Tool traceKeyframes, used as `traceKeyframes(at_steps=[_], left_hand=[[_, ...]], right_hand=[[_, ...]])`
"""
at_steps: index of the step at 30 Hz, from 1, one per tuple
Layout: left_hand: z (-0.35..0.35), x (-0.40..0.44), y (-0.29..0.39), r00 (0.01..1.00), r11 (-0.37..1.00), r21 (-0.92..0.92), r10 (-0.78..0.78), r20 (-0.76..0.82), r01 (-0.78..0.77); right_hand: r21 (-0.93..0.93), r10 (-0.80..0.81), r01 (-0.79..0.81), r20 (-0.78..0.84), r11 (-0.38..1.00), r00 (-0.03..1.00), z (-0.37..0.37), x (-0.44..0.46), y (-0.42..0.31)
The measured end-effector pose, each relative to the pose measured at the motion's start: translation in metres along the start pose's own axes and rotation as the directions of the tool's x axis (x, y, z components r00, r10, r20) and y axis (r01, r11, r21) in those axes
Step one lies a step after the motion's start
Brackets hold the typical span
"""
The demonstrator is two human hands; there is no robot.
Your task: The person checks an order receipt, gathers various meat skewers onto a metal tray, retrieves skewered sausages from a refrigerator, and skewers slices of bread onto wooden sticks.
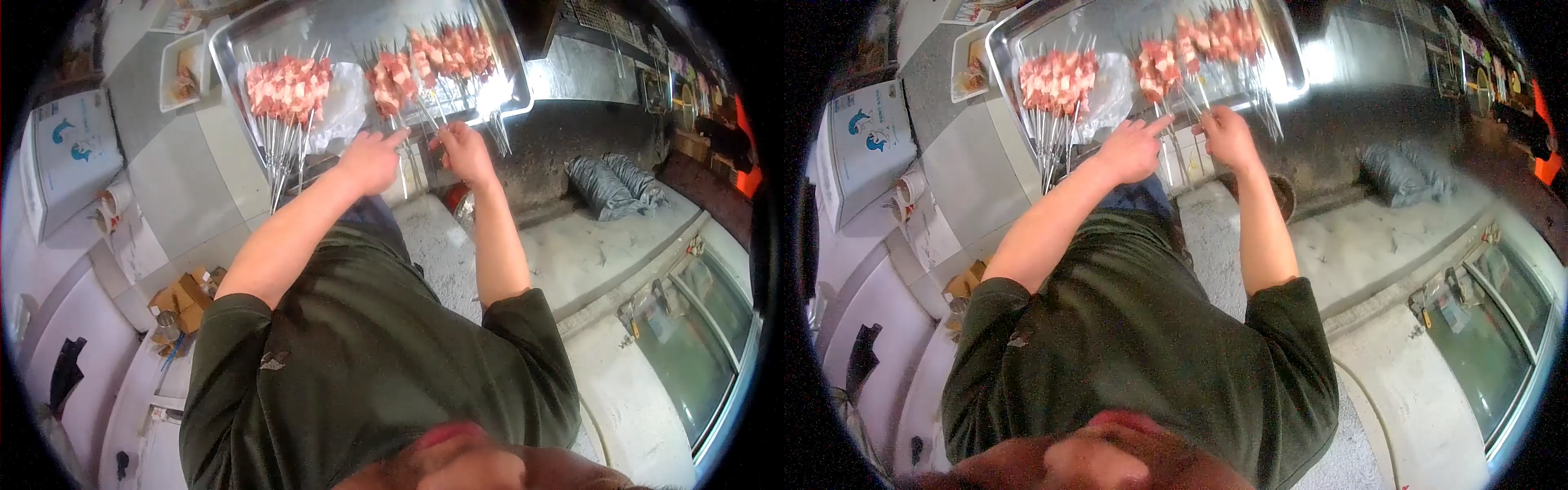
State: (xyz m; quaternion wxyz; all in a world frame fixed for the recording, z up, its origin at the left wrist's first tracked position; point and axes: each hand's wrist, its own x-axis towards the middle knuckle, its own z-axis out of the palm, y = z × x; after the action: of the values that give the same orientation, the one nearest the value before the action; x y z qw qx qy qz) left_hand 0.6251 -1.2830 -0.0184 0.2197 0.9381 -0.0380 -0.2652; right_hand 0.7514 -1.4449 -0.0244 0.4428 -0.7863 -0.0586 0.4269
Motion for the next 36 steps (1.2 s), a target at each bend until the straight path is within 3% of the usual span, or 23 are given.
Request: traceKeyframes(at_steps=[11, 14, 17, 23, 29, 36], left_hand=[[0.0, 0.0, 0.0, 1.0, 1.0, -0.007, -0.001, 0.014, 0.001], [0.012, 0.001, -0.004, 0.996, 1.0, 0.001, 0.017, -0.085, -0.017], [0.008, 0.0, -0.002, 0.997, 1.0, -0.011, 0.01, -0.072, -0.011], [0.006, -0.001, -0.001, 0.998, 1.0, -0.011, 0.006, -0.068, -0.007], [0.005, 0.0, -0.001, 0.999, 1.0, -0.016, 0.008, -0.054, -0.009], [0.006, -0.002, -0.001, 0.998, 1.0, -0.03, 0.002, -0.058, -0.003]], right_hand=[[-0.061, -0.022, 0.022, -0.002, 0.998, 1.0, -0.004, 0.008, 0.007], [-0.027, 0.005, -0.004, 0.014, 1.0, 1.0, -0.004, 0.006, 0.002], [-0.005, 0.032, -0.032, 0.032, 0.999, 0.999, -0.004, 0.004, -0.003], [-0.105, 0.033, -0.034, -0.012, 0.994, 0.999, -0.004, 0.002, -0.01], [-0.222, -0.065, 0.056, -0.034, 0.974, 0.997, -0.005, -0.001, -0.015], [-0.306, -0.043, 0.03, -0.038, 0.951, 0.998, -0.012, 0.006, -0.016]])
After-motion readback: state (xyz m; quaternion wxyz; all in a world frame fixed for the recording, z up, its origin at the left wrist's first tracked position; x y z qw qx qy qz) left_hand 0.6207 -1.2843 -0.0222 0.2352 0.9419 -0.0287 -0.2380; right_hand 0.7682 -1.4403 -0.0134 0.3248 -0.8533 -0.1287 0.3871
